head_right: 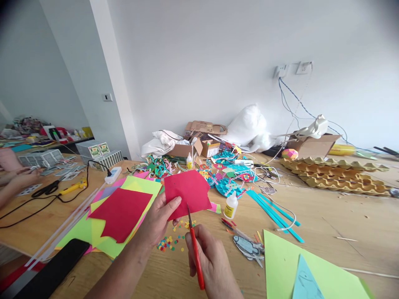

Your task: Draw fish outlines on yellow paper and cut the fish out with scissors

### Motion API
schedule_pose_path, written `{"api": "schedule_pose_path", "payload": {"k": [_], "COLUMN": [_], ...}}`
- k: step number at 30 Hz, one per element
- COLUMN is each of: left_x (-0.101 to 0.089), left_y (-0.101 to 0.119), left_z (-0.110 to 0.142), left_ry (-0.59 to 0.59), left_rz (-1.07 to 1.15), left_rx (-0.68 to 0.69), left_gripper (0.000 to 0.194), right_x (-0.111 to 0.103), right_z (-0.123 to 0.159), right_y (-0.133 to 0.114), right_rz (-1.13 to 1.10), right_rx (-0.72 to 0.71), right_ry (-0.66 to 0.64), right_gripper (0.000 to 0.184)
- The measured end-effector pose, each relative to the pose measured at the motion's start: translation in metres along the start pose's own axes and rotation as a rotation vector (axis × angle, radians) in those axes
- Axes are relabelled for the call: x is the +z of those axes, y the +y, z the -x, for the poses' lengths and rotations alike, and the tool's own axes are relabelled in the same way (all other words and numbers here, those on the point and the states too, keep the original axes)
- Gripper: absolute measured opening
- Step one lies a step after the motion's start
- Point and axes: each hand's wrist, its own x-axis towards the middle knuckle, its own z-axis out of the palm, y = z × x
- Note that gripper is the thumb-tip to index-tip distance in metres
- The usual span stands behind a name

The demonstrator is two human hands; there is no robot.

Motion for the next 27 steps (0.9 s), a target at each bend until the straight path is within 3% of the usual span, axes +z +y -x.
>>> {"api": "schedule_pose_path", "payload": {"k": [27], "left_x": [0.0015], "left_y": [-0.0047], "left_z": [0.0005], "left_ry": [-0.05], "left_rz": [0.035], "left_rx": [-0.031], "left_gripper": [0.021], "right_x": [-0.0013], "right_z": [-0.0012], "right_y": [0.005], "right_rz": [-0.038], "right_rx": [0.028], "right_ry": [0.011], "right_gripper": [0.046]}}
